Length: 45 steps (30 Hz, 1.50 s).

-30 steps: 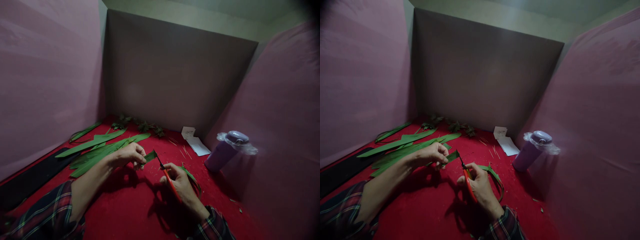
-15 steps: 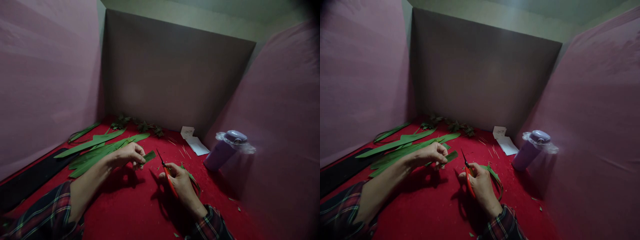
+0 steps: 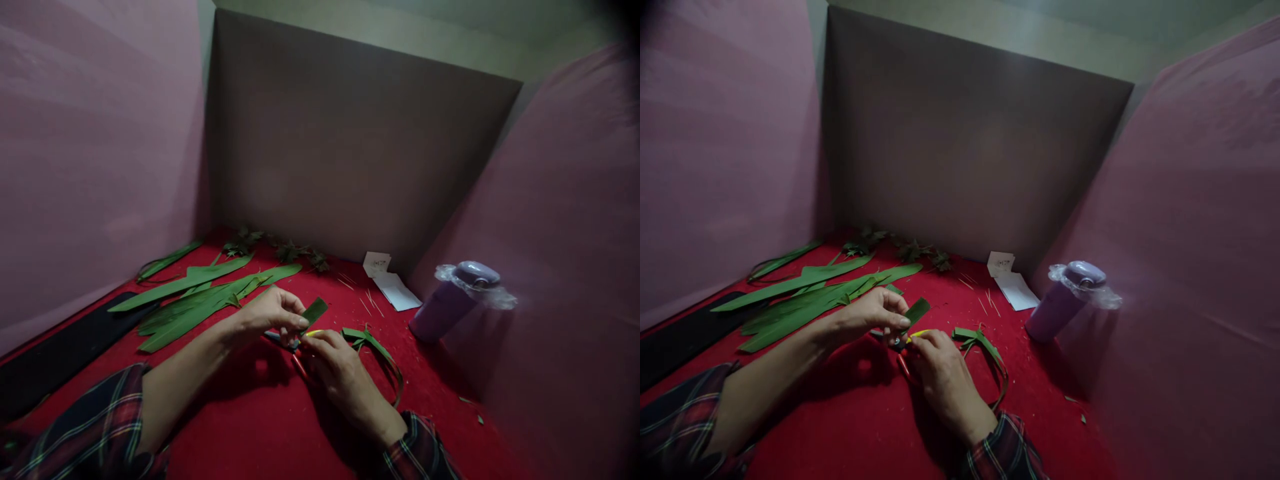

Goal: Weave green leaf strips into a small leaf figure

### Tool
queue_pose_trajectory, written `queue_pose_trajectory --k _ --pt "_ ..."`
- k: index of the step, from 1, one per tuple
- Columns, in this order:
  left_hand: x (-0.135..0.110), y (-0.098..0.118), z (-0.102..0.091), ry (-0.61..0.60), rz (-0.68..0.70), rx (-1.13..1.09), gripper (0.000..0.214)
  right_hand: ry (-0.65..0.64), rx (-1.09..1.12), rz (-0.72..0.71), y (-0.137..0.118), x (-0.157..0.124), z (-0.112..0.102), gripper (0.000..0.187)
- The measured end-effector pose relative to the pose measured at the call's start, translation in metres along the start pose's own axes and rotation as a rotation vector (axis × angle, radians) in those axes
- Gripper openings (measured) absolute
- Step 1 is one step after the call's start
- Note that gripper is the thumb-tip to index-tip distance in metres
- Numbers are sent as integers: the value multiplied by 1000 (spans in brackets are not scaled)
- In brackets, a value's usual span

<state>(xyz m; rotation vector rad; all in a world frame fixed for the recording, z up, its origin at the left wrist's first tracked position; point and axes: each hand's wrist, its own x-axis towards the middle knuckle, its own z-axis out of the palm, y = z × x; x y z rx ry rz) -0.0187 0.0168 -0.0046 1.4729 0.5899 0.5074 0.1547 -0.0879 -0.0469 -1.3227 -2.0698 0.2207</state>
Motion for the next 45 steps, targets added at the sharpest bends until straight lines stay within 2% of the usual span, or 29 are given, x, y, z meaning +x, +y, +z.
queue_pose_trajectory --k 3,5,7,9,11,13,15,20,23,25,30,35,40,45 --pt "-1 2 7 -18 -18 24 24 133 97 76 2 2 -2 18" --pt "-2 2 12 -21 -31 51 22 238 292 215 4 3 -3 15" --pt "-3 0 17 -43 -50 77 19 306 564 334 6 3 -1 21" --pt "-3 -3 22 -66 -69 97 17 325 792 397 6 4 1 28" --pt "-3 -6 26 -52 -78 109 15 305 897 423 4 4 2 22" --pt "-2 -9 29 -31 -71 156 12 273 900 429 2 3 2 14" --pt "-2 -9 32 -7 -60 178 10 263 869 434 0 3 0 16" --pt "0 -10 34 -1 -86 17 32 397 815 431 3 4 -4 20" --pt "2 -13 34 -25 -96 -38 33 462 819 414 7 5 -4 19" --pt "2 -14 34 10 -83 -62 31 471 820 413 8 4 -3 19" --pt "1 -7 35 173 -20 -60 27 438 818 429 4 3 -5 21" --pt "-2 1 37 208 17 -147 29 378 795 417 -1 2 -4 21" --pt "-3 -3 39 186 39 -245 28 330 798 382 -5 1 -1 21" --pt "0 -6 35 212 72 -315 27 263 556 286 -3 -1 -2 26"
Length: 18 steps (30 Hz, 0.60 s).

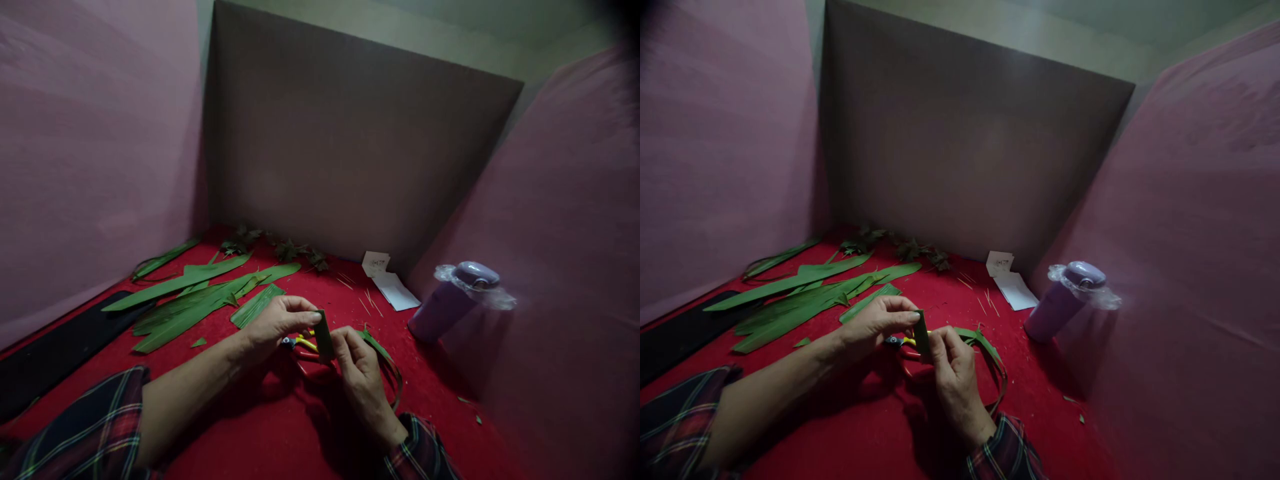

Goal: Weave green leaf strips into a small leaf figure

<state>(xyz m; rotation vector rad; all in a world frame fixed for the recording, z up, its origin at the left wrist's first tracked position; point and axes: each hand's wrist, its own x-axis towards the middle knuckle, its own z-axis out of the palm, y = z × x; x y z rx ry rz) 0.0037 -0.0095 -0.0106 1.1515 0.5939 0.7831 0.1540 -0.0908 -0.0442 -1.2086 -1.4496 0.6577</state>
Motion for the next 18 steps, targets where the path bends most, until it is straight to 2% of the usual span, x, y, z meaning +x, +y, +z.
queue_pose_trajectory --k 3,6,9,14,18 --pt "4 0 -4 7 -12 -26 27 -29 -291 -64 3 0 -2 24" --pt "6 0 -7 -4 -60 -61 27 -186 -601 -199 6 0 -1 16" --pt "5 1 -7 -33 -87 -79 27 -284 -793 -269 7 -1 1 25" --pt "3 2 -6 -60 -106 -59 27 -290 -950 -242 5 0 4 29" --pt "4 3 -8 -86 -122 -29 25 -283 -885 -233 3 -1 2 30"
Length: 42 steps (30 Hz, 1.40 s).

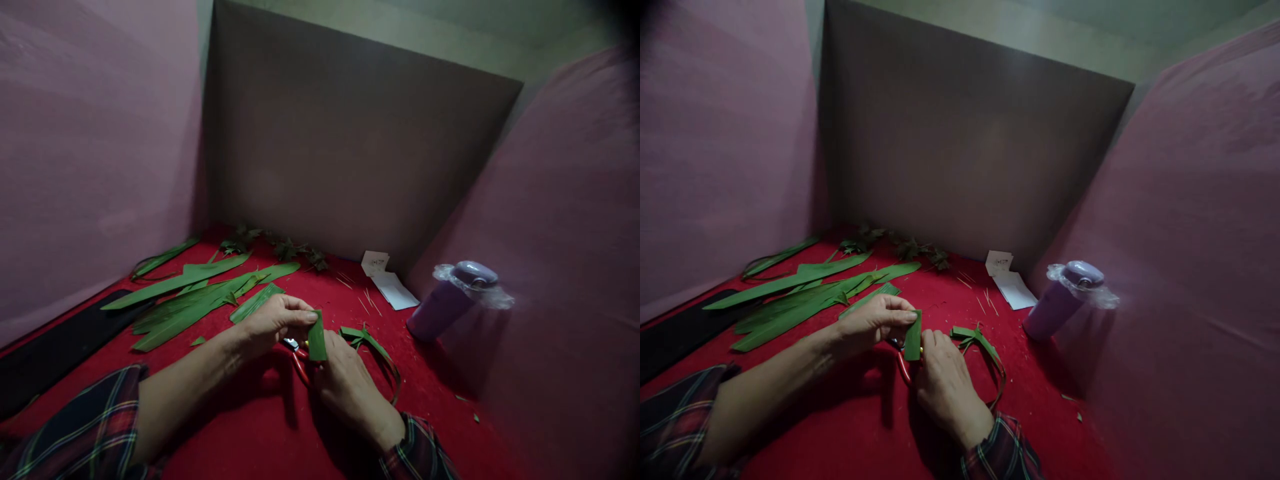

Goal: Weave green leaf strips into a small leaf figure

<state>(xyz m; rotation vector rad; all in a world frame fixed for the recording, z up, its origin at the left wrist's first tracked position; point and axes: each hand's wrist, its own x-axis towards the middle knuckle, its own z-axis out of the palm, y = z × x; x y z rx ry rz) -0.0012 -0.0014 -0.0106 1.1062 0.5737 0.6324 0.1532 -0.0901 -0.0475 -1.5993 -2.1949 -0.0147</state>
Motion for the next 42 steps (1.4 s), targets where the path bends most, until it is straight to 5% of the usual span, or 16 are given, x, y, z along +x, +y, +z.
queue_pose_trajectory --k 7,12,16,21,27,33,42 --pt "1 0 -4 -21 21 114 22 14 299 138 -2 -1 -4 34" --pt "-1 -1 -2 -22 33 290 21 251 1000 451 6 9 -4 43" --pt "-4 1 0 -99 -24 347 22 159 1342 553 9 13 -8 45" --pt "-4 1 1 -80 -69 382 25 315 1341 484 2 10 -12 41" --pt "-3 -2 0 -109 -98 411 31 348 1324 384 -4 11 -11 38" --pt "-2 -6 -1 -167 -94 395 32 338 1393 452 -5 9 -11 42" --pt "2 -15 -1 -79 -41 319 26 430 1435 513 -3 7 -8 41"
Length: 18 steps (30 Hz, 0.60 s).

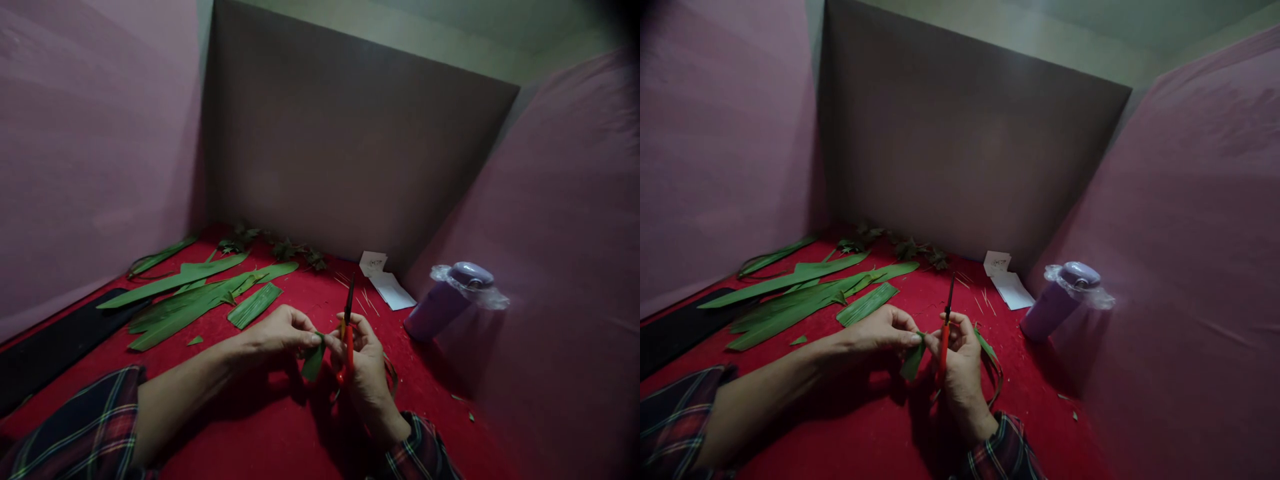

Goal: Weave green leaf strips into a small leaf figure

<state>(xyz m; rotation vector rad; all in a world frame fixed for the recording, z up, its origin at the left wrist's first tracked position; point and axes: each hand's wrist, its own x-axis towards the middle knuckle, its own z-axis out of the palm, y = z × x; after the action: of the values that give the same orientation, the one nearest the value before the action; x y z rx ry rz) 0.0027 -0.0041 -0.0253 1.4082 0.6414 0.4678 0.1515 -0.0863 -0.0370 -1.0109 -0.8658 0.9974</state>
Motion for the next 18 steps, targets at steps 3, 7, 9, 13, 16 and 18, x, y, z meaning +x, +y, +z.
queue_pose_trajectory --k 3,7,9,13,16,18 --pt "-2 0 3 33 -9 -39 25 -5 3 3 2 1 -1 41" --pt "-4 1 7 59 -38 -69 25 -15 -5 -2 5 3 -3 40" --pt "-3 2 7 69 -48 -73 26 -21 -12 -2 6 3 -3 41" --pt "-2 1 7 68 -33 -85 26 -13 -15 4 6 2 -3 42" --pt "-1 0 6 53 -47 -75 29 -8 -37 -12 6 2 -1 41" --pt "-1 0 5 55 -64 -85 29 -11 -50 -22 7 2 1 41"
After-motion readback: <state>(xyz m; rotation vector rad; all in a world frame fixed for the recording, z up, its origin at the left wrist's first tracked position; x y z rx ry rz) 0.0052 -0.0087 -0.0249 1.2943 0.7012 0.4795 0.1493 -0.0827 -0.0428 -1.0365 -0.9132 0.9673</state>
